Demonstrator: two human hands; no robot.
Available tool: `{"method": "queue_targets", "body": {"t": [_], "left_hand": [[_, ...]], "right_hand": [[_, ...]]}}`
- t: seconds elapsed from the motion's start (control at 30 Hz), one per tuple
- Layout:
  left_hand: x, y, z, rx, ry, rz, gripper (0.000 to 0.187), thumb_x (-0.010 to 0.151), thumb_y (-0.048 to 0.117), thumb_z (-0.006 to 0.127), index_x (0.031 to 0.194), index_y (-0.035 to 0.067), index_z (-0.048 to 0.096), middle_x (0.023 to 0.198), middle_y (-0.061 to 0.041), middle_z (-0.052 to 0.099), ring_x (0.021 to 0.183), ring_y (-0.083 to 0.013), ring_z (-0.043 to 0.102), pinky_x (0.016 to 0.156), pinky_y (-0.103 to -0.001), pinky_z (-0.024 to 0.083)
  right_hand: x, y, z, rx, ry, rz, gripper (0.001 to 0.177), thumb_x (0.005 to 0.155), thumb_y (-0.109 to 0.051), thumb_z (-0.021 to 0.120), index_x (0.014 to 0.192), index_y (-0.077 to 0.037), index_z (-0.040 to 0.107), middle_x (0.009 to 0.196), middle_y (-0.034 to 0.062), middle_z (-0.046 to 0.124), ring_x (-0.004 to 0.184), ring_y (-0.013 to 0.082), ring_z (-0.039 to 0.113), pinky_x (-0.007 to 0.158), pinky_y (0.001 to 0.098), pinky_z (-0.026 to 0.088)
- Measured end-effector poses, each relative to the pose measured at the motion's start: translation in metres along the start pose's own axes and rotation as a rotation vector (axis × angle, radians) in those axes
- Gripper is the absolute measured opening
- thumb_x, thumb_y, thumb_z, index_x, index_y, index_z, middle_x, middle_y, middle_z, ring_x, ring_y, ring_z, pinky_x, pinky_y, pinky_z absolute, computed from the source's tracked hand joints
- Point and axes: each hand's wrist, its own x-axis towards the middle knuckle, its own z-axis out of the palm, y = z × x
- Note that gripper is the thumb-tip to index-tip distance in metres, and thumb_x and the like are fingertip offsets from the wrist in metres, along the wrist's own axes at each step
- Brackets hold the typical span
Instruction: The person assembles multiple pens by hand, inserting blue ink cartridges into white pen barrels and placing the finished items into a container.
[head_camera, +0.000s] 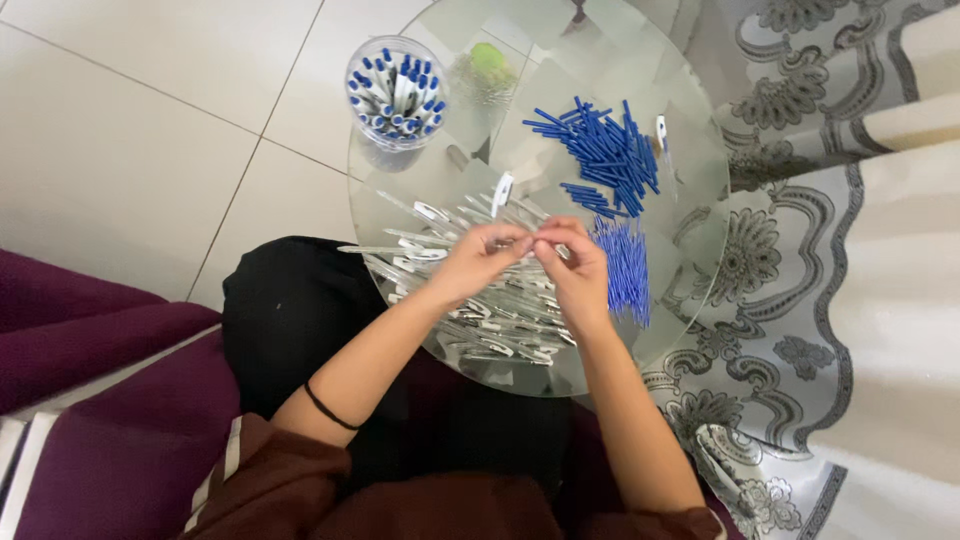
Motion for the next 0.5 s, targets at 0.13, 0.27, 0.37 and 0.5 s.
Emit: {"method": "queue_targets", "body": {"t": [0.13,0.27,0.37,0.5], "left_hand": [[-0.009,-0.012,0.01,-0.235,-0.177,-0.179,0.027,0.108,0.024,0.06,0.128,0.009,0.069,0.058,0.011,0.039,0.046,0.0025,0.027,0.041,-0.013,0.022],[-0.006,-0.008,0.009,-0.047,-0.013,-0.106,0.015,0.097,0.02,0.075,0.106,0.009,0.074,0.082,-0.001,0.074,0.048,0.0069,0.044,0.041,-0.009,0.033],[-0.006,-0.008,0.005,-0.022,0.049,-0.085,0.013,0.099,0.021,0.071,0.103,0.009,0.073,0.081,-0.005,0.074,0.045,0.0046,0.044,0.039,-0.011,0.033],[-0.005,-0.007,0.004,-0.014,0.028,-0.044,0.013,0.104,0.017,0.063,0.106,0.006,0.069,0.075,-0.008,0.068,0.04,-0.0007,0.045,0.036,-0.014,0.035]], "right_hand": [[-0.007,0.007,-0.026,-0.095,0.015,-0.002,0.012,0.094,-0.006,0.077,0.105,-0.002,0.077,0.102,0.0074,0.062,0.083,0.0075,0.054,0.066,0.015,0.054],[0.011,0.005,-0.05,-0.184,-0.072,0.117,0.017,0.099,-0.016,0.073,0.111,-0.005,0.077,0.098,0.0077,0.069,0.079,0.0113,0.061,0.055,0.0199,0.054],[0.028,0.016,-0.083,-0.575,0.031,0.164,0.02,0.101,-0.025,0.075,0.113,-0.009,0.076,0.098,0.007,0.07,0.088,0.0199,0.065,0.067,0.0311,0.053],[0.036,0.044,-0.115,-1.054,0.014,0.175,0.026,0.091,-0.032,0.086,0.103,-0.012,0.075,0.097,0.004,0.068,0.101,0.0288,0.067,0.087,0.0434,0.052]]}}
